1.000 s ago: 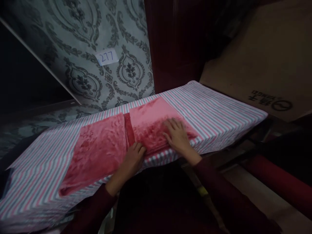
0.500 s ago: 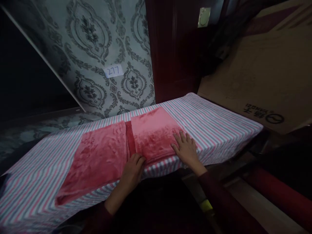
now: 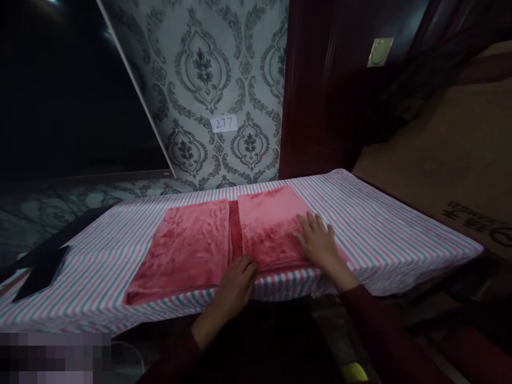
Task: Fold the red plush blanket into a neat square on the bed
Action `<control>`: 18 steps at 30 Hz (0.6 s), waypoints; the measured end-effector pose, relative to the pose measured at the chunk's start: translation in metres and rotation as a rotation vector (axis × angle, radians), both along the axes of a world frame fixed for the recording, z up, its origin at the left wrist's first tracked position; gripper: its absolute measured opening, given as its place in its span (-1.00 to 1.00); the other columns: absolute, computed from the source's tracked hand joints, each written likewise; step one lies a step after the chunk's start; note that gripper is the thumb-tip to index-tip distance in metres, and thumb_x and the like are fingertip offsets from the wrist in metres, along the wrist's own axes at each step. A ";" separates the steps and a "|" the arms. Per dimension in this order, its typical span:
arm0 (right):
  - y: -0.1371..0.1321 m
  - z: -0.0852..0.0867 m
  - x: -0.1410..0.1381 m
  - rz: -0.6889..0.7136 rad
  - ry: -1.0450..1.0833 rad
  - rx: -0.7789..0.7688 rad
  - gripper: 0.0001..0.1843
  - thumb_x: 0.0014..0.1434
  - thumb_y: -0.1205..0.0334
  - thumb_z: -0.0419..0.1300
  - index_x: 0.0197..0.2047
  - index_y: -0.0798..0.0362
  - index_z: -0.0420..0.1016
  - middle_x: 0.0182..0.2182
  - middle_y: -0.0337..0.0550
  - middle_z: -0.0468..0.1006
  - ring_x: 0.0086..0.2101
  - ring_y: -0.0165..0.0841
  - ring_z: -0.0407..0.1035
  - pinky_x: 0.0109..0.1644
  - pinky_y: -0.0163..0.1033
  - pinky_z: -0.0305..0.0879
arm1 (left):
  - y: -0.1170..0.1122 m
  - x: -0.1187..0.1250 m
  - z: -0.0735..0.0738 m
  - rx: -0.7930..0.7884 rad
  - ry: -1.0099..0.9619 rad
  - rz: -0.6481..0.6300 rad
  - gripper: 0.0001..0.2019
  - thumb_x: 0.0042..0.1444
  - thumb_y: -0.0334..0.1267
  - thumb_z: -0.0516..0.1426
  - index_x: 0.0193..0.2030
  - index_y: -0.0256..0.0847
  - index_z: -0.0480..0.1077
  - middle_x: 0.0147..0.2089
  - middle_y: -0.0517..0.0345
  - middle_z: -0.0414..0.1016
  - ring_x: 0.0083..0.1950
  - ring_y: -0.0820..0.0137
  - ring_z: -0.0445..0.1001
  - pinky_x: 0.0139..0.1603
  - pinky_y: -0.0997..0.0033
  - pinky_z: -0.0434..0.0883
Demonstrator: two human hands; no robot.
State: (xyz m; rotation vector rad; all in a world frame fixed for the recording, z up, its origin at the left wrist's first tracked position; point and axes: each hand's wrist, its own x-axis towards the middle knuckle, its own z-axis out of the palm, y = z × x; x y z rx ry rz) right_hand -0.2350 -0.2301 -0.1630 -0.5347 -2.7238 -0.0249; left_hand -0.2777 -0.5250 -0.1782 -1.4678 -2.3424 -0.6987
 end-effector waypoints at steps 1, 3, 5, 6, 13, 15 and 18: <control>-0.004 0.011 -0.012 0.064 -0.013 -0.011 -0.36 0.48 -0.08 -0.10 0.52 -0.10 0.20 0.50 0.05 0.13 0.45 0.05 0.00 0.39 0.33 0.13 | 0.000 0.001 0.000 -0.009 0.008 0.010 -0.69 0.21 -0.53 0.08 0.05 -0.21 0.42 0.05 -0.06 0.48 0.07 0.14 0.46 0.12 0.08 0.50; -0.015 0.033 -0.042 0.186 -0.064 -0.052 -0.34 0.48 -0.08 -0.08 0.54 -0.10 0.15 0.52 0.05 0.07 0.46 0.02 -0.02 0.42 0.29 0.11 | 0.000 0.003 -0.001 -0.026 0.024 0.033 -0.64 0.19 -0.53 0.09 0.11 -0.23 0.42 0.07 -0.08 0.48 0.07 0.12 0.46 0.11 0.07 0.51; -0.029 0.050 -0.076 0.267 -0.137 -0.110 -0.33 0.48 -0.08 -0.07 0.56 -0.08 0.10 0.53 0.06 0.02 0.47 -0.01 -0.05 0.44 0.25 0.07 | 0.000 0.006 -0.002 -0.043 0.029 0.050 -0.54 0.15 -0.54 0.10 0.19 -0.22 0.39 0.10 -0.10 0.47 0.10 0.11 0.46 0.12 0.05 0.52; -0.036 0.056 -0.094 0.289 -0.178 -0.138 -0.32 0.48 -0.08 -0.07 0.57 -0.07 0.07 0.54 0.06 -0.01 0.48 -0.02 -0.07 0.45 0.24 0.06 | 0.000 0.008 -0.003 -0.048 0.033 0.057 -0.50 0.13 -0.54 0.11 0.22 -0.21 0.38 0.12 -0.11 0.47 0.11 0.10 0.46 0.12 0.04 0.52; -0.073 0.057 -0.195 0.355 -0.315 -0.173 -0.30 0.51 -0.08 -0.14 0.60 -0.02 -0.01 0.56 0.07 -0.10 0.50 -0.03 -0.19 0.47 0.29 -0.05 | 0.001 0.016 -0.023 0.071 0.145 0.155 -0.43 0.06 -0.54 0.11 0.24 -0.18 0.38 0.15 -0.14 0.49 0.13 0.09 0.49 0.12 0.05 0.53; -0.078 0.045 -0.208 0.364 -0.321 -0.165 -0.30 0.51 -0.09 -0.14 0.59 -0.03 0.01 0.55 0.02 -0.08 0.50 -0.03 -0.18 0.48 0.29 -0.09 | 0.002 0.017 -0.031 0.135 0.194 0.184 -0.44 0.05 -0.53 0.12 0.23 -0.16 0.39 0.14 -0.12 0.51 0.12 0.11 0.50 0.12 0.07 0.53; -0.079 0.026 -0.215 0.362 -0.327 -0.157 -0.30 0.50 -0.09 -0.12 0.59 -0.05 0.02 0.55 -0.02 -0.04 0.50 -0.03 -0.16 0.48 0.31 -0.11 | 0.005 0.020 -0.040 0.214 0.246 0.207 -0.46 0.06 -0.50 0.12 0.22 -0.16 0.41 0.14 -0.10 0.52 0.14 0.13 0.48 0.16 0.09 0.50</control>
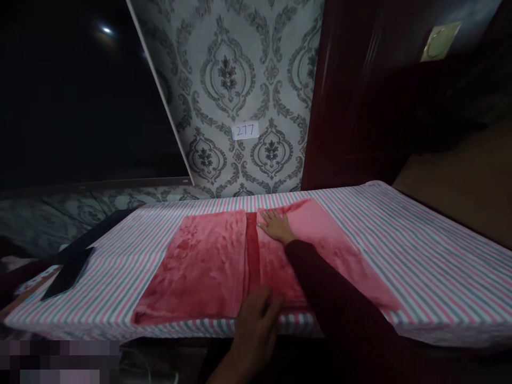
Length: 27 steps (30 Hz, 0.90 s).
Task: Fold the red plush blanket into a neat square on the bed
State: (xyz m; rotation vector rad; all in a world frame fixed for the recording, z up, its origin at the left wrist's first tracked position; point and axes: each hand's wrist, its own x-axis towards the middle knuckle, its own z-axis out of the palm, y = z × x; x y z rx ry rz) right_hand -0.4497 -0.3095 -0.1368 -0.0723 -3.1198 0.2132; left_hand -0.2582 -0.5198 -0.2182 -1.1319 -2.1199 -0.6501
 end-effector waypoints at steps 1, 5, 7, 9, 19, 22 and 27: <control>0.001 -0.005 -0.001 -0.003 0.001 0.003 -0.29 0.50 -0.10 -0.13 0.59 -0.06 0.00 0.55 -0.02 -0.04 0.50 -0.04 -0.17 0.48 0.31 -0.10 | 0.001 0.001 -0.002 0.011 0.004 0.007 -0.47 0.07 -0.49 0.12 0.21 -0.16 0.42 0.14 -0.09 0.53 0.16 0.14 0.47 0.19 0.10 0.49; 0.005 -0.017 -0.004 -0.010 0.013 0.031 -0.27 0.49 -0.16 -0.15 0.61 -0.11 -0.06 0.55 -0.06 -0.04 0.50 -0.04 -0.15 0.48 0.29 -0.07 | 0.006 0.004 -0.006 0.010 0.001 0.038 -0.50 0.09 -0.49 0.10 0.20 -0.16 0.43 0.12 -0.08 0.54 0.18 0.14 0.46 0.26 0.05 0.44; 0.006 -0.017 -0.005 -0.012 0.014 0.033 -0.27 0.49 -0.17 -0.16 0.60 -0.11 -0.05 0.55 -0.07 -0.04 0.50 -0.03 -0.16 0.48 0.30 -0.07 | 0.007 0.005 -0.006 -0.006 -0.004 0.030 -0.50 0.10 -0.49 0.10 0.20 -0.19 0.43 0.12 -0.10 0.53 0.18 0.12 0.46 0.26 0.02 0.44; 0.008 -0.014 -0.005 -0.015 -0.001 0.008 -0.27 0.49 -0.17 -0.16 0.60 -0.09 -0.03 0.56 -0.07 -0.06 0.50 -0.02 -0.18 0.48 0.31 -0.10 | 0.006 0.007 -0.002 -0.033 -0.024 0.008 -0.48 0.12 -0.49 0.09 0.25 -0.23 0.40 0.14 -0.14 0.51 0.20 0.09 0.44 0.26 -0.02 0.45; 0.005 0.009 0.009 0.116 -0.027 -0.089 -0.30 0.44 0.00 0.04 0.54 0.06 0.16 0.52 0.11 0.04 0.47 -0.01 -0.05 0.47 0.16 0.08 | -0.046 0.001 0.052 -0.019 -0.166 0.227 -0.65 0.28 -0.37 0.12 0.19 -0.19 0.42 0.12 -0.16 0.47 0.17 0.05 0.41 0.12 -0.02 0.43; -0.007 0.007 0.025 0.222 0.030 -0.079 -0.39 0.38 0.10 0.14 0.42 0.11 0.38 0.49 0.15 0.13 0.45 -0.01 0.02 0.47 0.08 0.07 | -0.060 -0.010 0.056 -0.137 -0.278 0.308 -0.62 0.25 -0.26 0.18 0.20 -0.24 0.42 0.10 -0.18 0.47 0.10 0.01 0.42 0.05 -0.04 0.42; -0.025 0.005 0.050 0.406 0.115 -0.102 -0.50 0.32 0.24 0.16 0.30 0.14 0.52 0.33 0.12 0.41 0.34 -0.06 0.23 0.44 0.00 0.10 | -0.072 -0.018 0.050 -0.282 -0.357 0.191 -0.52 0.22 -0.33 0.22 0.29 -0.27 0.36 0.14 -0.15 0.46 0.14 0.03 0.42 0.14 -0.05 0.43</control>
